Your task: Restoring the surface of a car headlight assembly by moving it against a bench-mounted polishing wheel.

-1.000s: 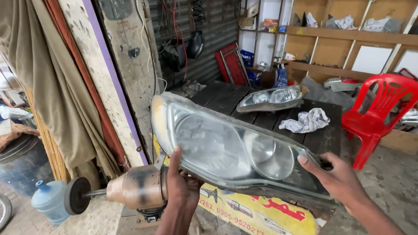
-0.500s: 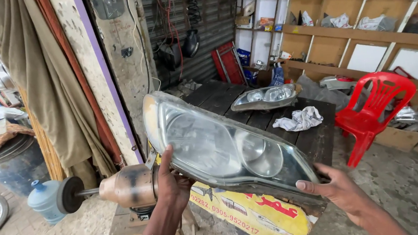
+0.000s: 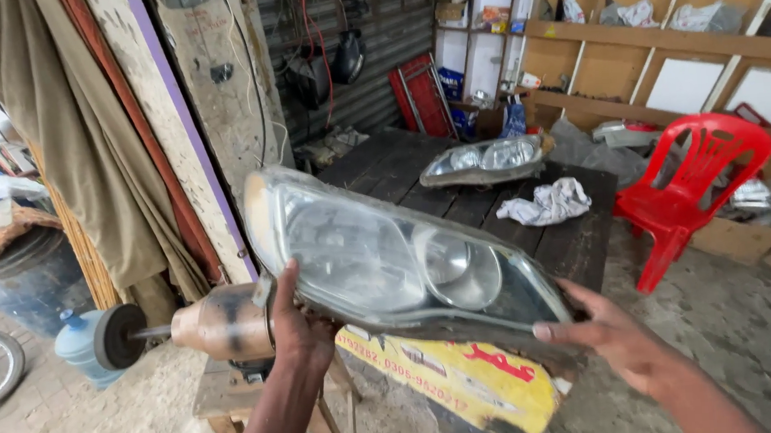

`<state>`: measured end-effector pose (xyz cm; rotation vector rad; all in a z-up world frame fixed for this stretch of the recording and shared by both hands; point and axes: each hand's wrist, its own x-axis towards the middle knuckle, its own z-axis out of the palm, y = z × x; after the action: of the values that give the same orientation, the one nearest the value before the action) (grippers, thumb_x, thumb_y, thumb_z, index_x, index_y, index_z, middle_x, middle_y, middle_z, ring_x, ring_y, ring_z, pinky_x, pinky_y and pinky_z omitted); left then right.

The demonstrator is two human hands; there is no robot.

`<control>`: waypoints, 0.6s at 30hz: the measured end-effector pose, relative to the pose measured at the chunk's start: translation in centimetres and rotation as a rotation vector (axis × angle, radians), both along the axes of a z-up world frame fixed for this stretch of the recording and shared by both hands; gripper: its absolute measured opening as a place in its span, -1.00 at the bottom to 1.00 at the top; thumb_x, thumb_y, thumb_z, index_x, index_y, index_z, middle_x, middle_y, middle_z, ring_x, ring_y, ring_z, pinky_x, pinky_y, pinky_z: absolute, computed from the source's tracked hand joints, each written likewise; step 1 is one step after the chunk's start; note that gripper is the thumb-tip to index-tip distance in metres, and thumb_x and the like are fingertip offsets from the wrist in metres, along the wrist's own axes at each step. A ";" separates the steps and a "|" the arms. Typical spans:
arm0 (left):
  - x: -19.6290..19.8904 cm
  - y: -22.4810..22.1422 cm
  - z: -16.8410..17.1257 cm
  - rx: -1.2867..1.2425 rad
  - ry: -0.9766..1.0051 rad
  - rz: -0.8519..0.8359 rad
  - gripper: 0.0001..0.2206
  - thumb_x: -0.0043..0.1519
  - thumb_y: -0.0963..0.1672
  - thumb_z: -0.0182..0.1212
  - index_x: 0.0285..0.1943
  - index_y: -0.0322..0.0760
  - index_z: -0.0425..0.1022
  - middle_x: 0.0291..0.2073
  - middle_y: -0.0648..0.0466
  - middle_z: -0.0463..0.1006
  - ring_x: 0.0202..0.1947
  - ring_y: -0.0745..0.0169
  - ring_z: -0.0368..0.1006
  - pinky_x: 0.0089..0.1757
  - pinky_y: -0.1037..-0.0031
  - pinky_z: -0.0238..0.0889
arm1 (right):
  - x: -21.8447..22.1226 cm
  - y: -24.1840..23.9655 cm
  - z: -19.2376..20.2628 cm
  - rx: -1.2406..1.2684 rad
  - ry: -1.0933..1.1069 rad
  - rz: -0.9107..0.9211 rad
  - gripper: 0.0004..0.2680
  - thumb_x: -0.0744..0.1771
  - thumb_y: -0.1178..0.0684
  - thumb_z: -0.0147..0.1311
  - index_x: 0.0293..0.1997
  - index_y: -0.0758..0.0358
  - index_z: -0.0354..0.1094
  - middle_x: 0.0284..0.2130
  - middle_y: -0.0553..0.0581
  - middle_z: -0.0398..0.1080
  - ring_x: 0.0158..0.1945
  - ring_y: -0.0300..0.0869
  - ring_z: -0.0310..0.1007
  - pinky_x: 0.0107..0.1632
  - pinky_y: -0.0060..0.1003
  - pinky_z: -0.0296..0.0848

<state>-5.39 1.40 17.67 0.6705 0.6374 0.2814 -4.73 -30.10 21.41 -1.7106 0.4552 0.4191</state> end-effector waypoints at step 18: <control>1.7 3.5 -2.4 -0.102 -0.019 -0.083 -0.28 -0.11 0.10 0.31 0.18 -0.39 0.36 -0.02 -0.14 0.54 -0.03 -0.15 0.48 -0.09 0.04 0.43 | 0.6 1.9 0.4 -0.012 -0.067 0.003 -0.22 0.10 0.26 0.26 0.54 0.08 0.05 0.39 0.20 0.31 0.40 0.03 0.28 0.49 -0.14 0.07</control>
<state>-3.65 4.92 15.32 0.5945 0.6004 0.1773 -4.12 -28.19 21.82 -1.7316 0.4075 0.3608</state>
